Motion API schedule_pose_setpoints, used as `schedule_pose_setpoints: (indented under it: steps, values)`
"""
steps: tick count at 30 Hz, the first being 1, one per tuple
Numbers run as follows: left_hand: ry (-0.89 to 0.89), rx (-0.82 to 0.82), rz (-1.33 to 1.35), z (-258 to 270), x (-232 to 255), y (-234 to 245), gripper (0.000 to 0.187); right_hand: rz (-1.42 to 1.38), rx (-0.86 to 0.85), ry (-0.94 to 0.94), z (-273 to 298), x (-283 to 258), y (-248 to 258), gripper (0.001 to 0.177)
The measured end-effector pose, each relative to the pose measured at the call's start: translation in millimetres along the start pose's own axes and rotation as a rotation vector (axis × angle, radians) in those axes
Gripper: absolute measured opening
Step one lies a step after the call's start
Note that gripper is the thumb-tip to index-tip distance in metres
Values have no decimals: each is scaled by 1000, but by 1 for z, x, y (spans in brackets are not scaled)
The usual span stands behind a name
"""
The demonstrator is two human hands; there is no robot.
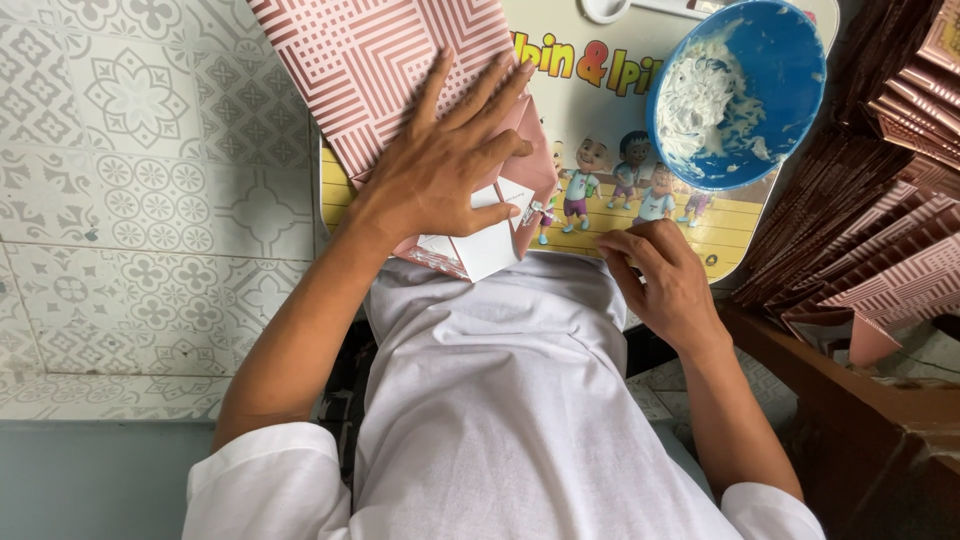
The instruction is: Folding patterned paper and applying adhesive with a stick to assemble small pouches.
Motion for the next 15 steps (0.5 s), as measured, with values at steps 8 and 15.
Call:
schedule_pose_setpoints:
  steps: [8, 15]
  values:
    - [-1, -4, -6, 0, 0, -2, 67, -73, 13, 29, 2, 1, 0, 20]
    - [3, 10, 5, 0, 1, 1, 63, -39, 3, 38, -8, 8, 4, 21]
Point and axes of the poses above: each hand's wrist, its own z-axis away from the middle knuckle, its own y-axis out of the back of the hand, x = y × z, the point moved 1 cm from there along -z, towards the middle knuckle, and after that the axes turned 15 degrees about -z, right-handed, at the moved point
